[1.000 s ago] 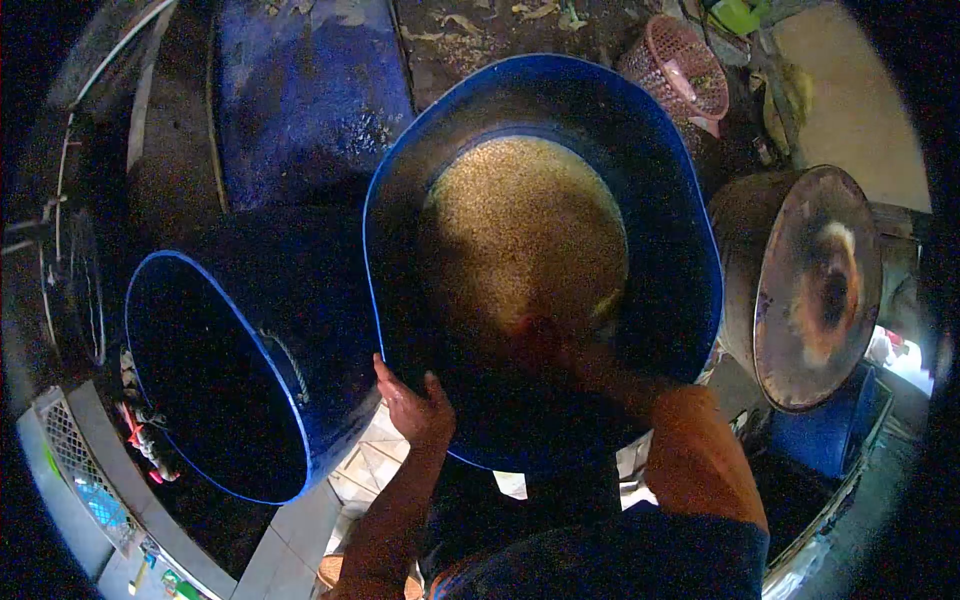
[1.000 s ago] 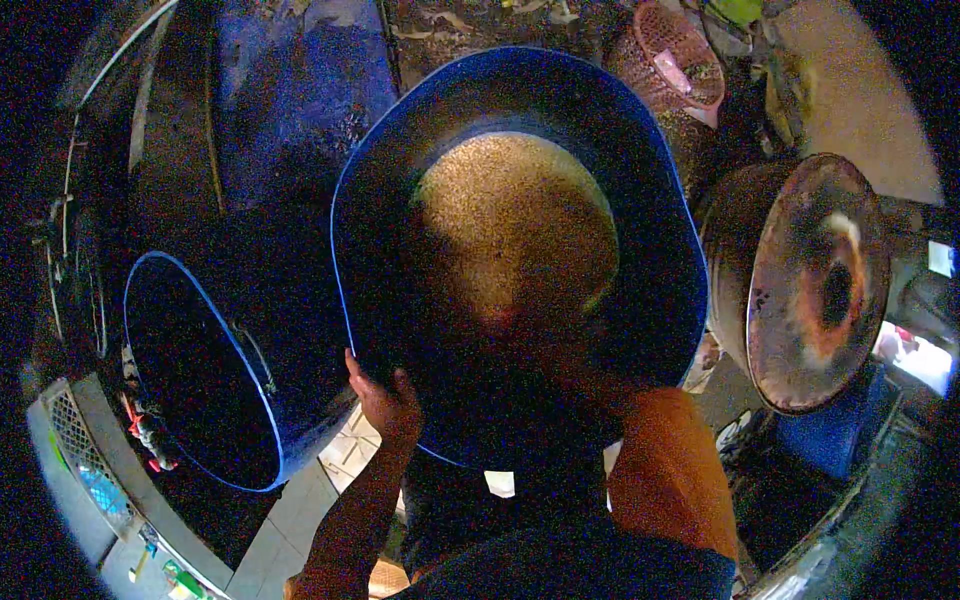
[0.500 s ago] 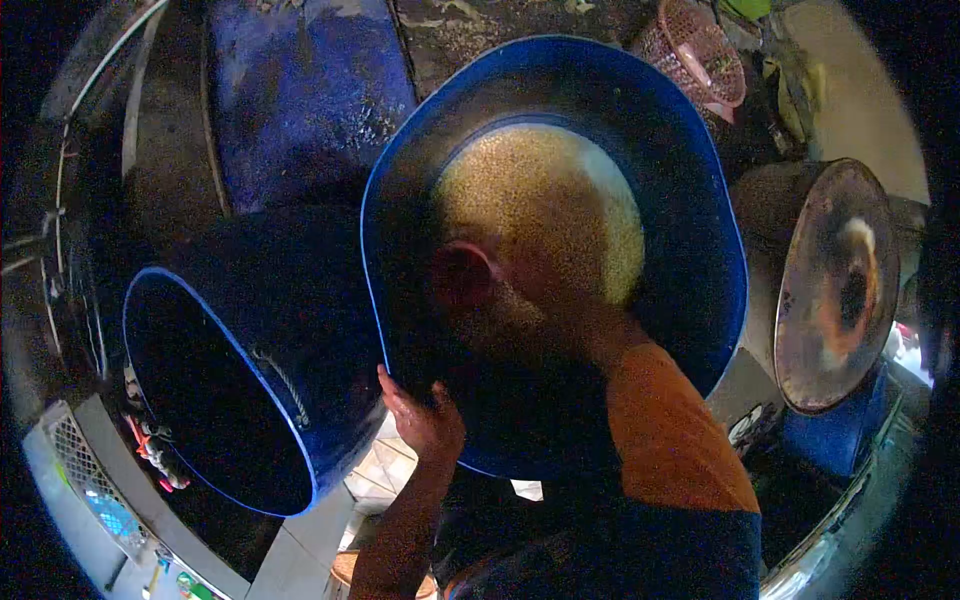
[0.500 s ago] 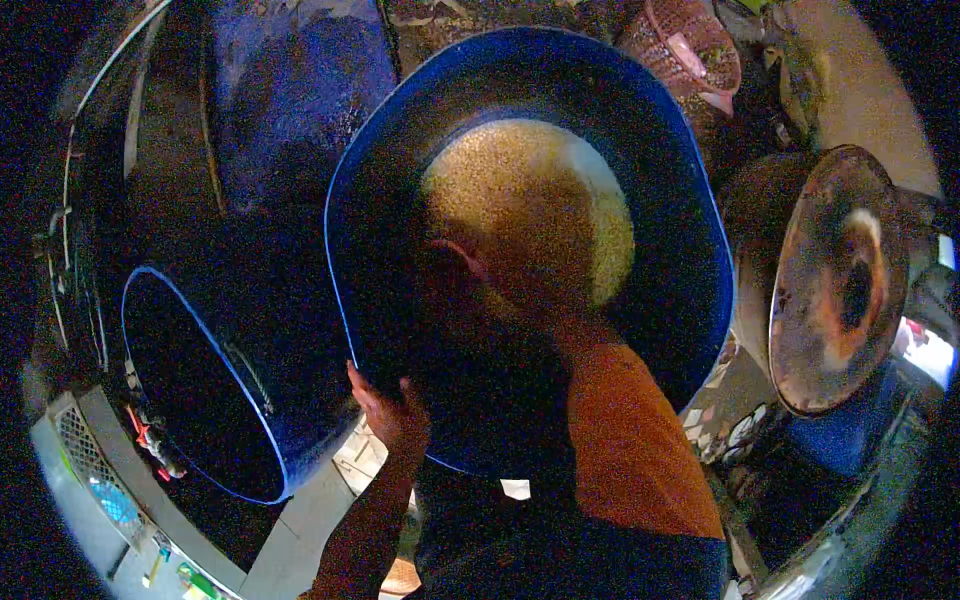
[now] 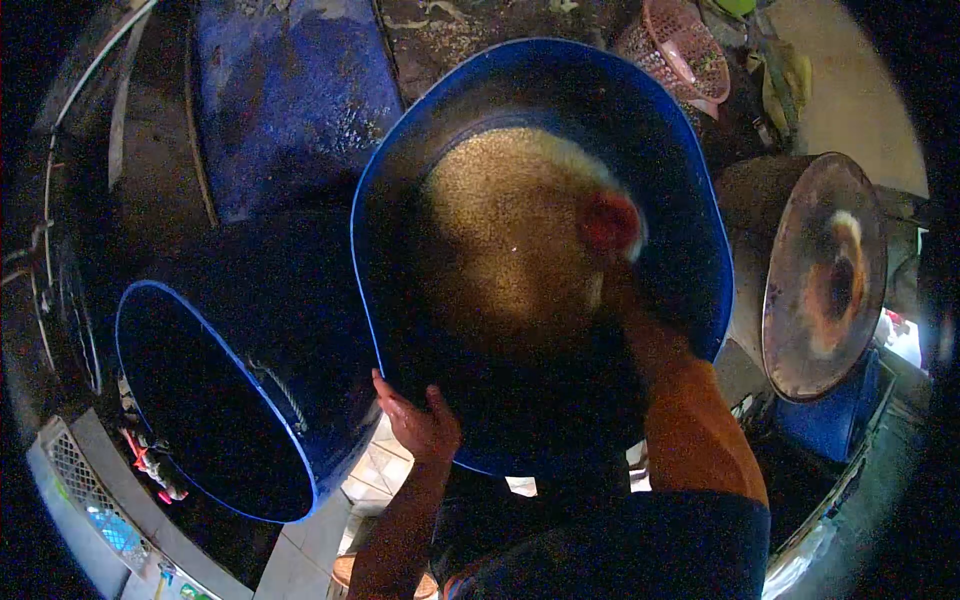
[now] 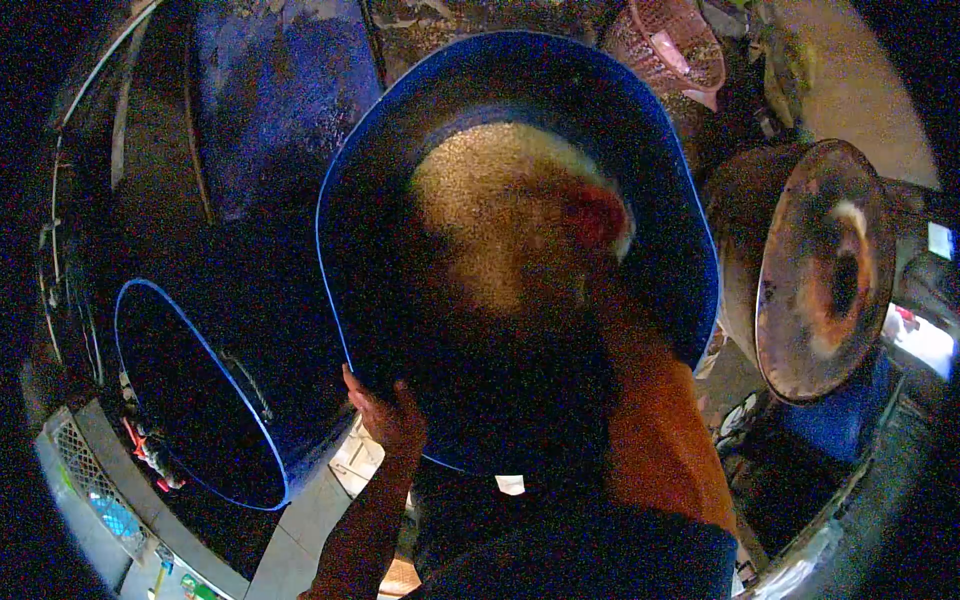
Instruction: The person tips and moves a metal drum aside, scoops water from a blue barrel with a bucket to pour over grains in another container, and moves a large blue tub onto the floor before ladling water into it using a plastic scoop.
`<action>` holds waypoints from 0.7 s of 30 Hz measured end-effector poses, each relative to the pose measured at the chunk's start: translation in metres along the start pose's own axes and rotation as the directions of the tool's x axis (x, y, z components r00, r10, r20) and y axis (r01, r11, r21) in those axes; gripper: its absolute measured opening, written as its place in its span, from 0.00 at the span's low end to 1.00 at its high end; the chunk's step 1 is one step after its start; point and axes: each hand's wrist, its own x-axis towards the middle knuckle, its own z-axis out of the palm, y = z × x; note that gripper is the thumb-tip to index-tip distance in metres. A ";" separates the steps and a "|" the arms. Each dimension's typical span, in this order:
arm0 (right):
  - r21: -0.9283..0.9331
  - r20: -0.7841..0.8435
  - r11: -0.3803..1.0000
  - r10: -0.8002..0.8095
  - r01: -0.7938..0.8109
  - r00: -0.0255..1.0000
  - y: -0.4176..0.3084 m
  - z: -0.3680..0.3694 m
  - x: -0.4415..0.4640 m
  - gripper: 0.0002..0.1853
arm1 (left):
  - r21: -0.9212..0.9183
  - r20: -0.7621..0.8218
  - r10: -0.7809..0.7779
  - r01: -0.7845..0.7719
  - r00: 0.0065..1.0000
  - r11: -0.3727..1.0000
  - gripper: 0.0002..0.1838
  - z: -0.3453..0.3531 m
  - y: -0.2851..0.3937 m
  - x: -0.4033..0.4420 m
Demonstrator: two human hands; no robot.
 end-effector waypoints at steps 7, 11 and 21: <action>0.029 0.212 0.994 -0.110 0.106 0.971 -0.023 0.050 -0.140 0.20 | 0.074 -0.031 0.090 -0.088 0.995 0.993 0.41 -0.007 0.000 0.003; -0.006 0.354 0.957 -0.270 0.290 0.895 -0.055 0.093 -0.178 0.20 | 0.010 -0.024 0.079 -0.079 0.997 0.997 0.40 -0.005 0.005 0.001; -0.040 -0.038 0.998 0.050 -0.051 0.998 -0.012 0.042 -0.070 0.20 | 0.018 -0.032 0.020 -0.020 0.999 1.000 0.40 0.000 0.002 -0.001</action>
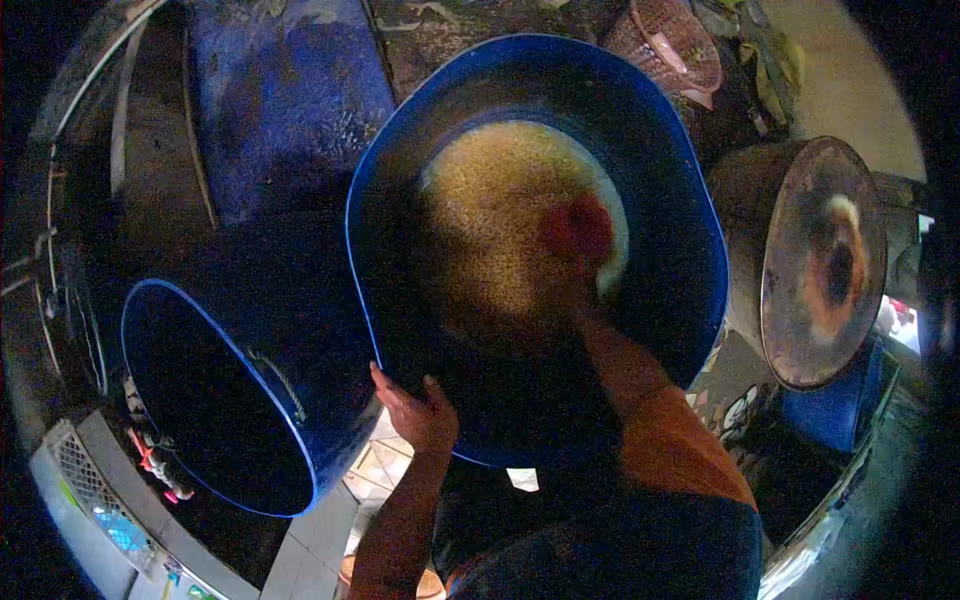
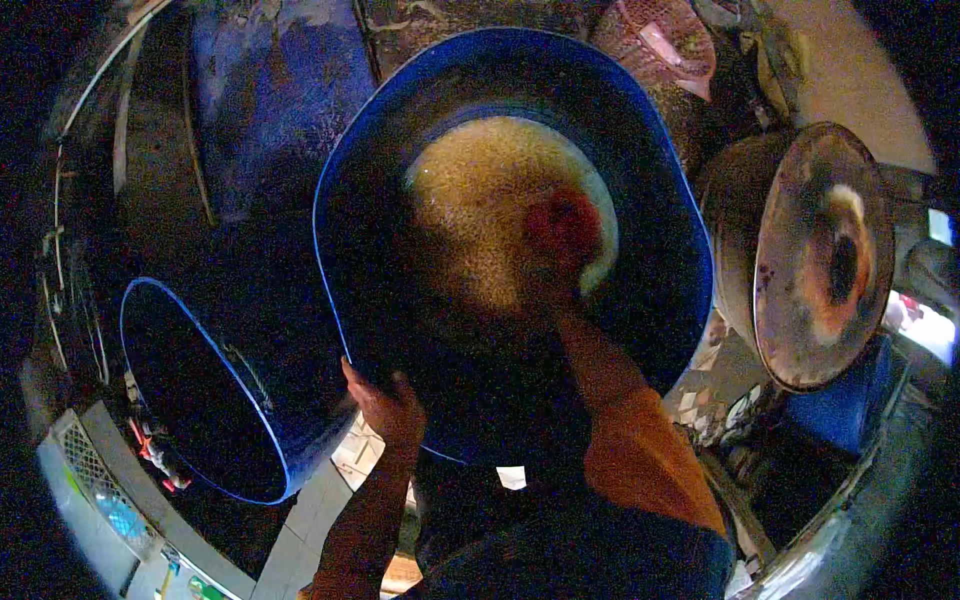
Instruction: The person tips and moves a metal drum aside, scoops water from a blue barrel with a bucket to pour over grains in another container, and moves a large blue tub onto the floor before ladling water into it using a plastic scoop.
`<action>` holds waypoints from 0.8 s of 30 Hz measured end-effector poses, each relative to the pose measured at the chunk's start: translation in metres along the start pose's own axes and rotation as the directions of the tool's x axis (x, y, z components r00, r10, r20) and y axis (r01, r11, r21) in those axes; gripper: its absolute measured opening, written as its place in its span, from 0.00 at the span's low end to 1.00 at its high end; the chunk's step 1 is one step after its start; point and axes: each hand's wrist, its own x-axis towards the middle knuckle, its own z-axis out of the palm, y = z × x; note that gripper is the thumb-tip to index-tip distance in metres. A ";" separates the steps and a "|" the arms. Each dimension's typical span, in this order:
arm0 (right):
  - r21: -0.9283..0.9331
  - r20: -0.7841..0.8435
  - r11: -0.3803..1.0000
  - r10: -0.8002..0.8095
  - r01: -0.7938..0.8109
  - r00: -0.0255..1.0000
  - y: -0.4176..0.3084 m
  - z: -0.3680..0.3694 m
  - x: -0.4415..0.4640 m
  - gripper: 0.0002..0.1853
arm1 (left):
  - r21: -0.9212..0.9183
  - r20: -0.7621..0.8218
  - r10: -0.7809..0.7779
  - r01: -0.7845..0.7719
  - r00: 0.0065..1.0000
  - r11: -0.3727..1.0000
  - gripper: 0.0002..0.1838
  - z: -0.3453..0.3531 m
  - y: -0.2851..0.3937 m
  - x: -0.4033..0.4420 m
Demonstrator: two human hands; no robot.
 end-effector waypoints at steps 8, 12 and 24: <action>0.015 -0.029 1.000 -0.014 0.015 0.999 -0.033 0.028 0.027 0.20 | 0.009 0.012 -0.001 0.001 1.000 1.000 0.42 -0.005 -0.006 0.004; -0.019 0.050 0.997 -0.080 0.081 0.996 -0.050 0.045 0.015 0.20 | -0.043 0.024 -0.021 0.022 1.000 0.999 0.41 -0.002 -0.008 -0.002; -0.056 0.289 0.963 -0.236 0.263 0.928 -0.064 0.048 -0.009 0.20 | 0.018 0.045 -0.039 0.038 0.998 0.999 0.41 0.003 -0.001 0.000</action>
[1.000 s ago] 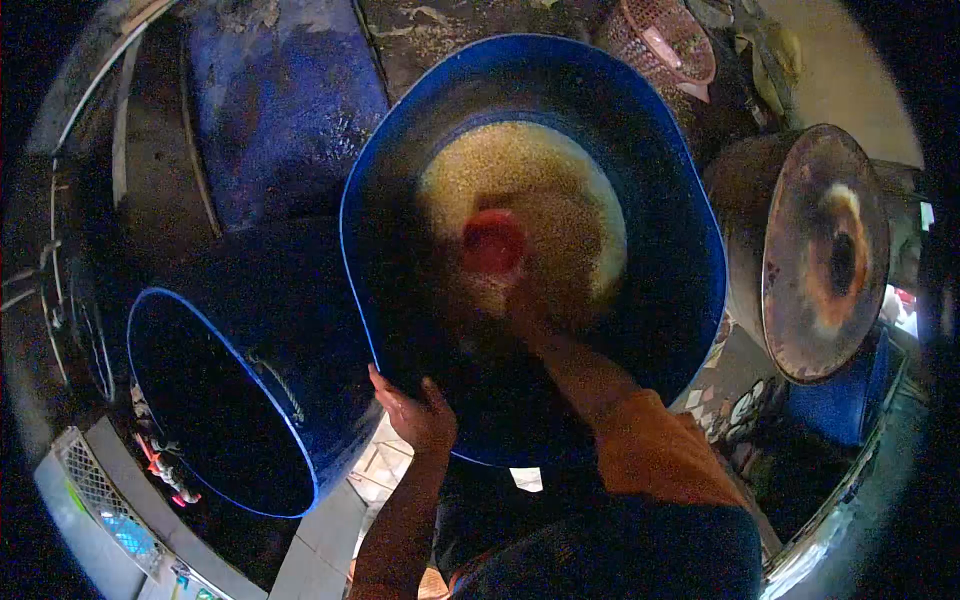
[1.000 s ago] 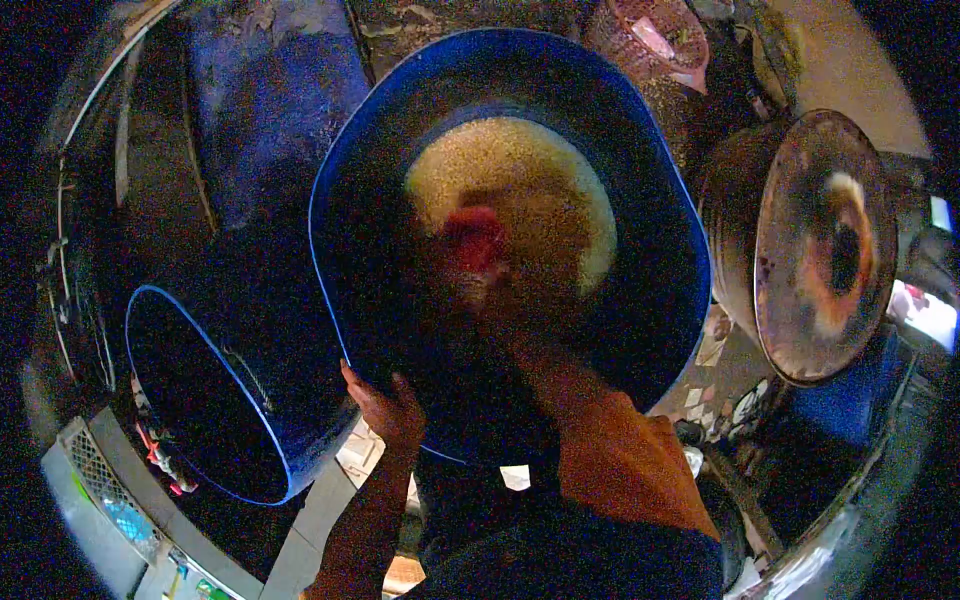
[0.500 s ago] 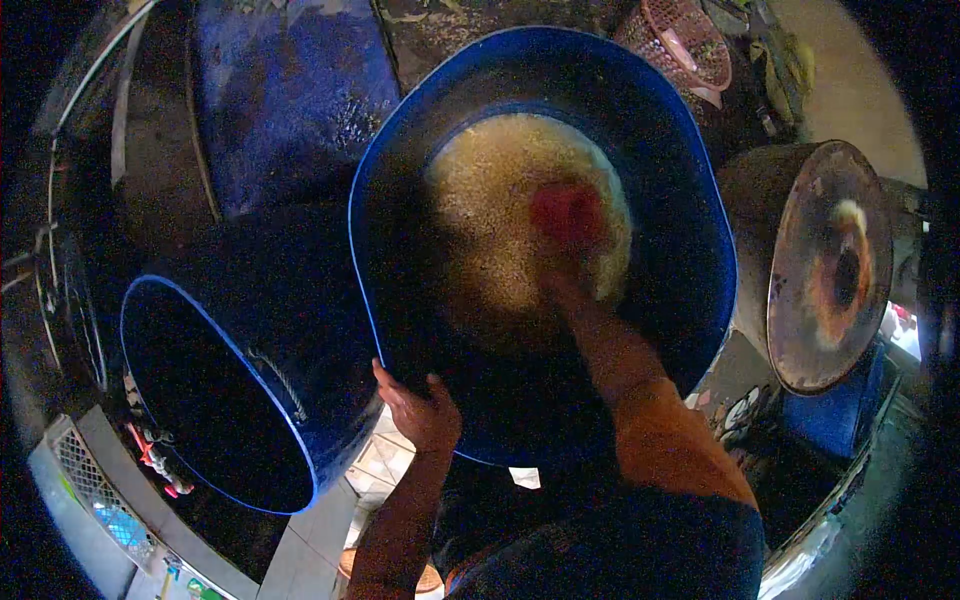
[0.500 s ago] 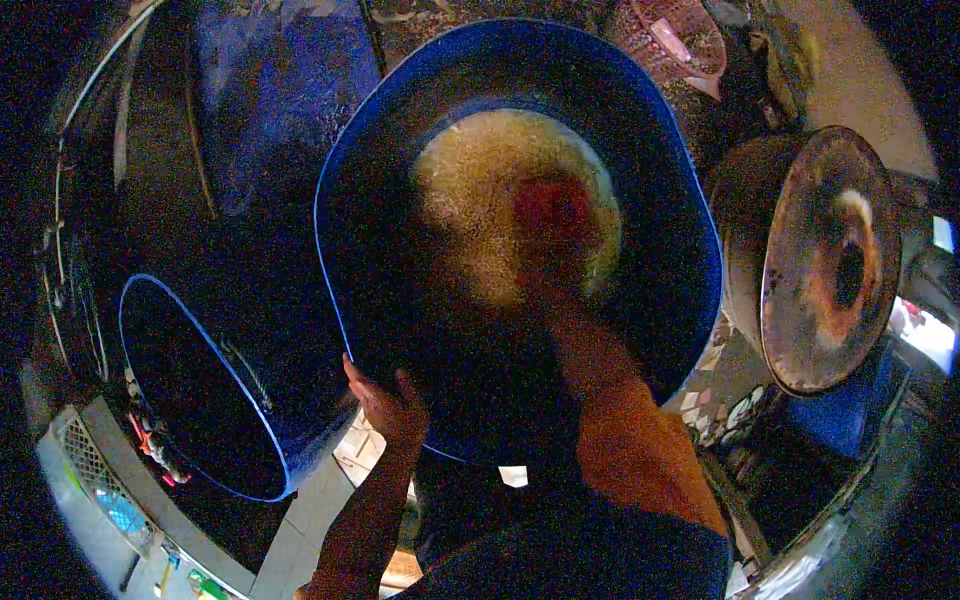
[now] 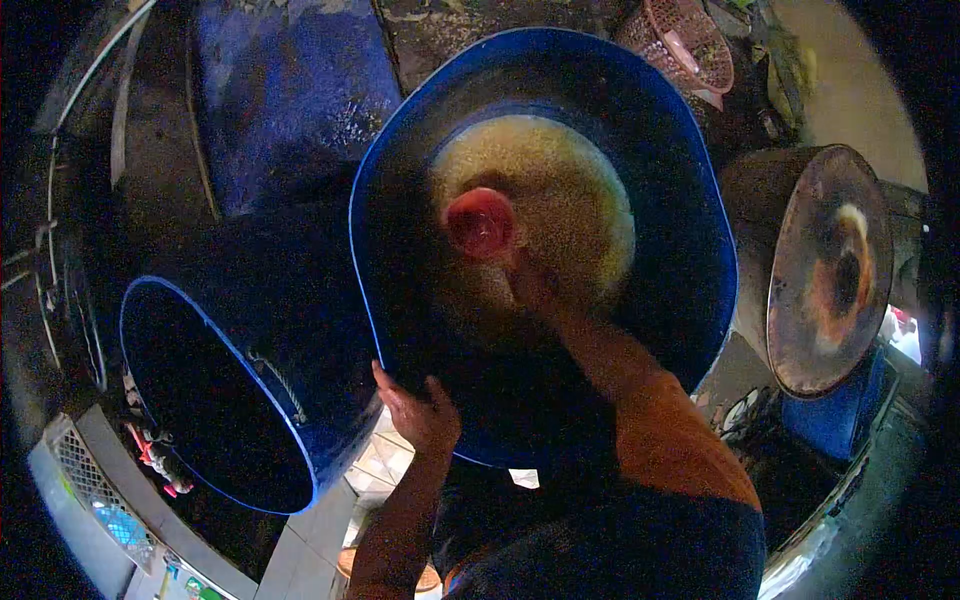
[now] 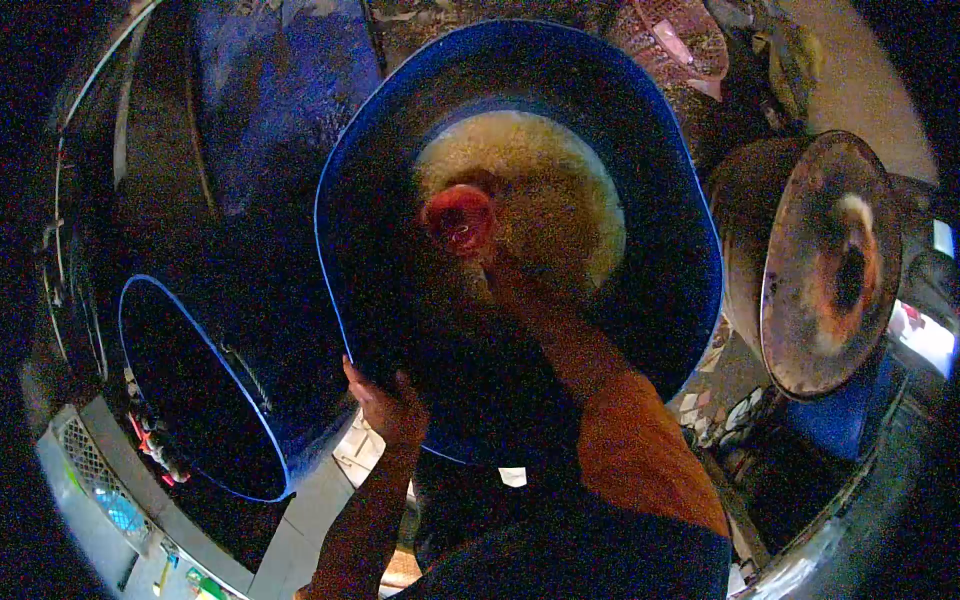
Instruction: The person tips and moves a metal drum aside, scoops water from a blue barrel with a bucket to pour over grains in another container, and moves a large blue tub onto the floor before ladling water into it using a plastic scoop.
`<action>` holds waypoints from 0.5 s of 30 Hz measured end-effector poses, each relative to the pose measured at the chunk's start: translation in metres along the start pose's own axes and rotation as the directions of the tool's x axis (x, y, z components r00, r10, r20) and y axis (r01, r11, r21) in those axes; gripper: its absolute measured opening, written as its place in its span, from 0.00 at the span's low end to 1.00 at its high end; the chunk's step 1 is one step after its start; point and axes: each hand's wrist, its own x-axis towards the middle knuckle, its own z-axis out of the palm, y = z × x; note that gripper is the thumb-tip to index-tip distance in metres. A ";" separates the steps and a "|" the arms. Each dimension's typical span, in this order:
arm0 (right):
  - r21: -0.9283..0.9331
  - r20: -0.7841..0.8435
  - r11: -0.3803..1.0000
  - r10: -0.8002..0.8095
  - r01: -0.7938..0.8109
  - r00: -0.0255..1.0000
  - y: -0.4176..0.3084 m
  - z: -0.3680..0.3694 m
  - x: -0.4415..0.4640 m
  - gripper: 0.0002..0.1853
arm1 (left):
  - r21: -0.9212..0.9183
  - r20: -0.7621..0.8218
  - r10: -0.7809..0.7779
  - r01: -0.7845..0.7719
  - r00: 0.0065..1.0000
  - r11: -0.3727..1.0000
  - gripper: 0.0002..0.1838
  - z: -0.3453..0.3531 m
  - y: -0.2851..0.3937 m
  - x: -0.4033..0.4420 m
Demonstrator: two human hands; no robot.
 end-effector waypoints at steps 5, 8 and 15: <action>0.047 -0.149 0.997 0.063 -0.057 0.987 0.022 -0.038 0.052 0.20 | -0.077 0.019 -0.058 0.059 0.998 0.995 0.41 -0.004 0.010 0.003; 0.112 -0.234 0.986 0.143 -0.120 0.962 0.053 -0.074 0.065 0.20 | -0.095 0.020 -0.073 0.074 0.997 0.993 0.40 -0.003 0.011 0.002; 0.270 -0.311 0.942 0.284 -0.202 0.907 0.075 -0.087 -0.032 0.20 | -0.073 -0.031 0.093 -0.095 0.995 0.993 0.40 -0.006 0.002 0.000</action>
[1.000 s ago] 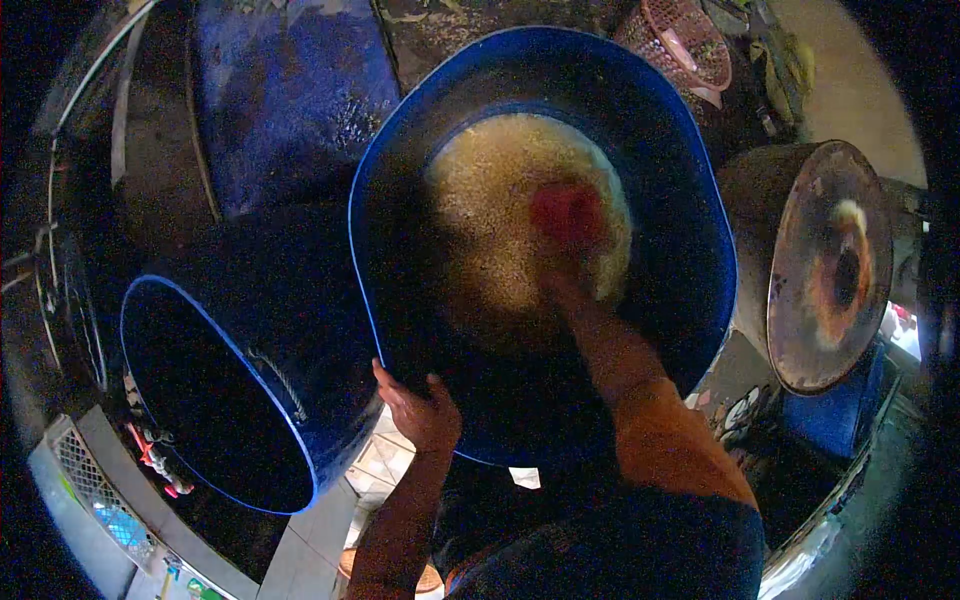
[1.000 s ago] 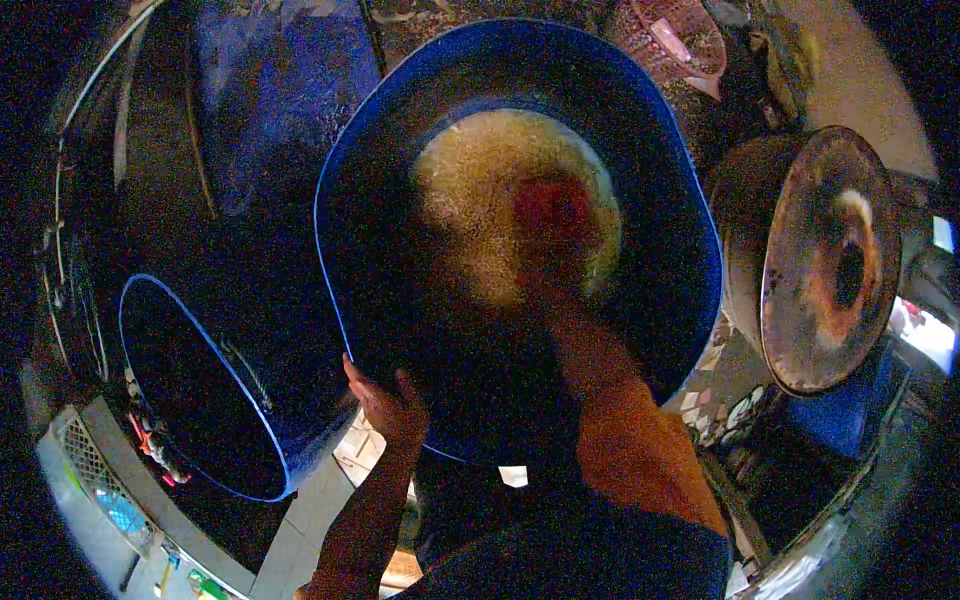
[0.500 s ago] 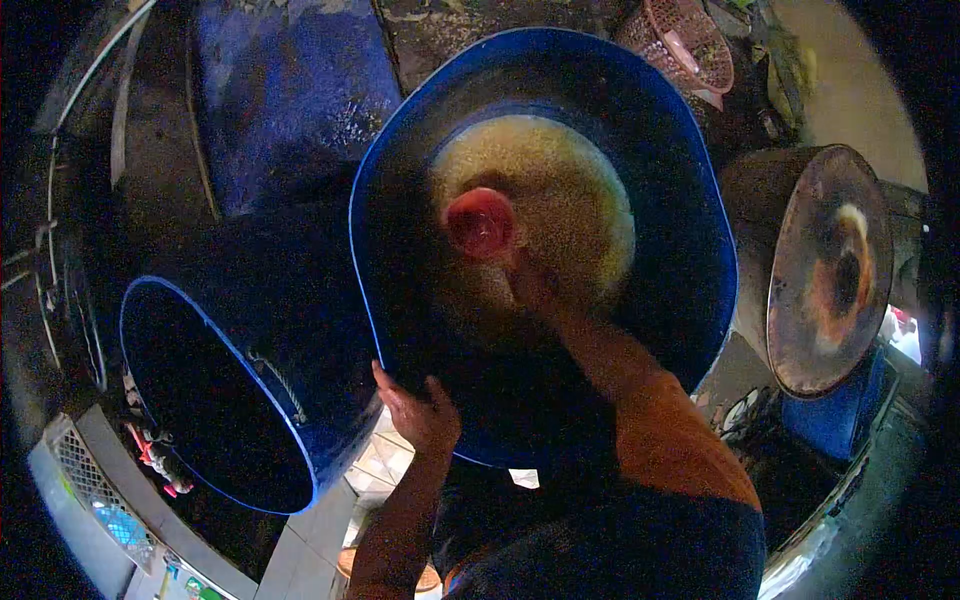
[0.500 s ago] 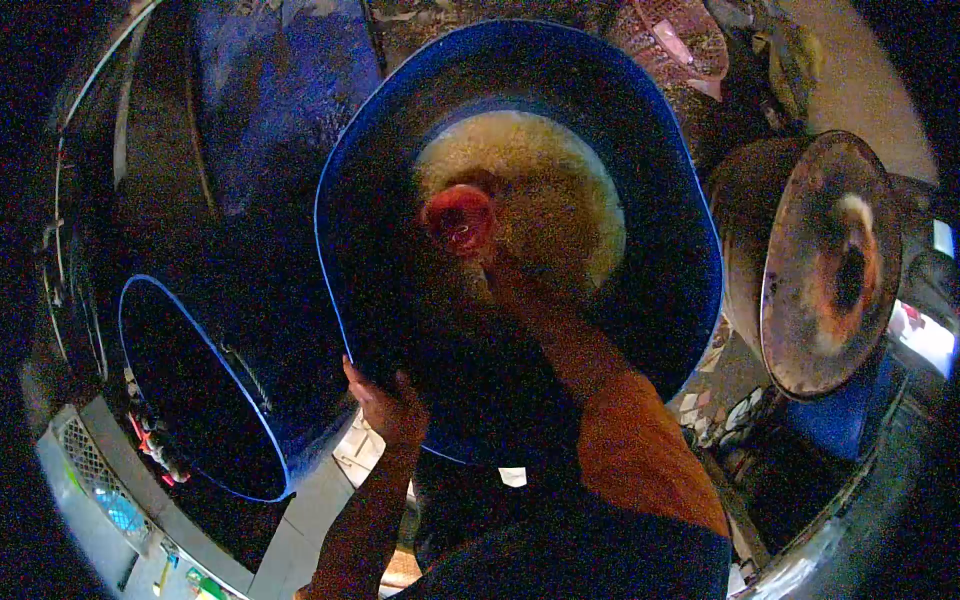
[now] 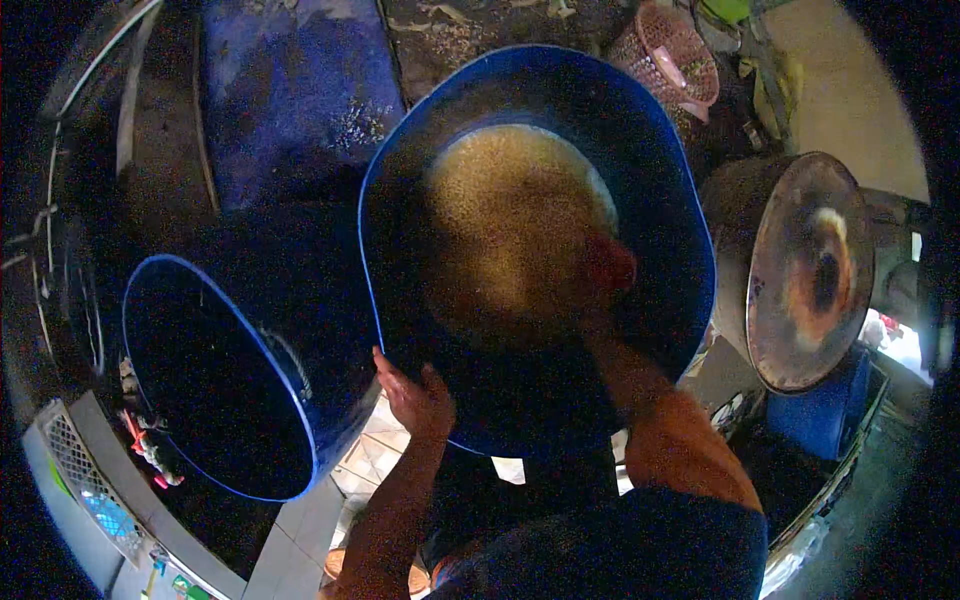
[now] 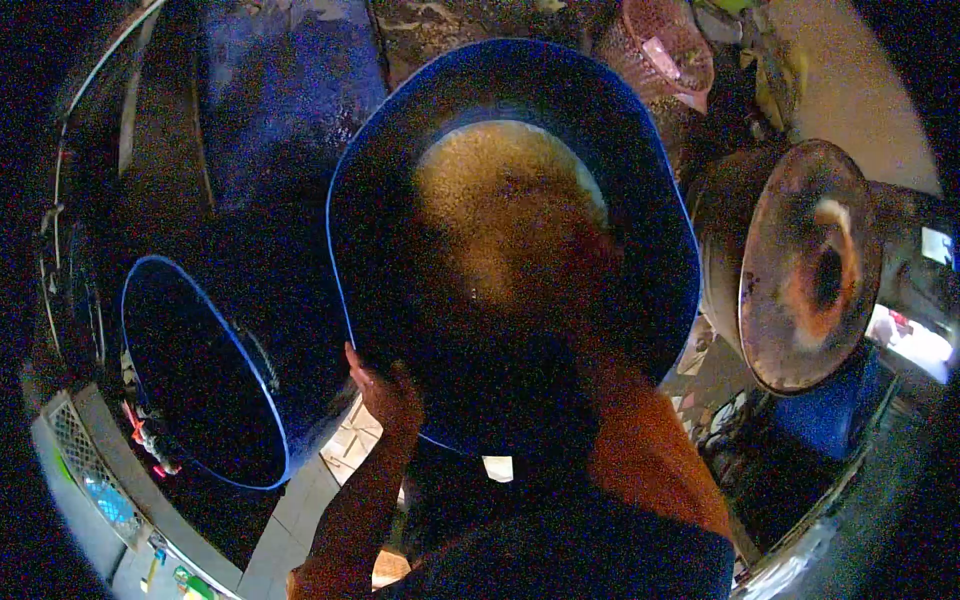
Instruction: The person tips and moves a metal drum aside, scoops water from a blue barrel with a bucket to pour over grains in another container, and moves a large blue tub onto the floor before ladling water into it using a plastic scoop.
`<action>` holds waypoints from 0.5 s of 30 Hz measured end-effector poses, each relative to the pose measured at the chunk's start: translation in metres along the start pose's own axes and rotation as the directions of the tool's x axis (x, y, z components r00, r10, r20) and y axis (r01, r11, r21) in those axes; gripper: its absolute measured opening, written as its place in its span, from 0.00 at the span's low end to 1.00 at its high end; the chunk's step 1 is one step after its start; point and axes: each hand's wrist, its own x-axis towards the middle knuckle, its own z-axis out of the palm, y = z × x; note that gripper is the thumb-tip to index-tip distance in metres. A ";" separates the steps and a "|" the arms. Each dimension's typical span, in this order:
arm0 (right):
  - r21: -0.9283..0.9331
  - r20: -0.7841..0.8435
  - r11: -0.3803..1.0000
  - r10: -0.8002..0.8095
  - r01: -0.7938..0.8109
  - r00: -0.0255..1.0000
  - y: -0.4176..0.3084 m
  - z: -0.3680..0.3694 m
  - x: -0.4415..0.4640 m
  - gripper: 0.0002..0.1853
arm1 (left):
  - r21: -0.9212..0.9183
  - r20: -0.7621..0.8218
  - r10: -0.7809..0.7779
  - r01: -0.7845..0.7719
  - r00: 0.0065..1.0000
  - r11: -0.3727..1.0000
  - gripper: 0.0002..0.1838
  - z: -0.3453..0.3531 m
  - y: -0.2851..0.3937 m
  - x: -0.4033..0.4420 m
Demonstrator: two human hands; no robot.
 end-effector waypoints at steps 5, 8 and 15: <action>0.098 0.271 0.995 0.005 -0.033 0.962 -0.017 0.020 -0.138 0.20 | -0.038 0.006 -0.081 0.081 0.997 0.996 0.40 0.001 0.003 0.001; 0.201 0.422 0.979 -0.050 -0.040 0.905 -0.033 0.035 -0.187 0.21 | -0.031 -0.020 -0.054 0.053 0.998 0.998 0.41 0.005 -0.001 -0.004; 0.603 0.338 0.787 -0.106 -0.129 0.935 -0.041 0.013 -0.157 0.21 | -0.130 0.042 -0.124 0.129 0.991 0.983 0.41 -0.005 0.008 -0.003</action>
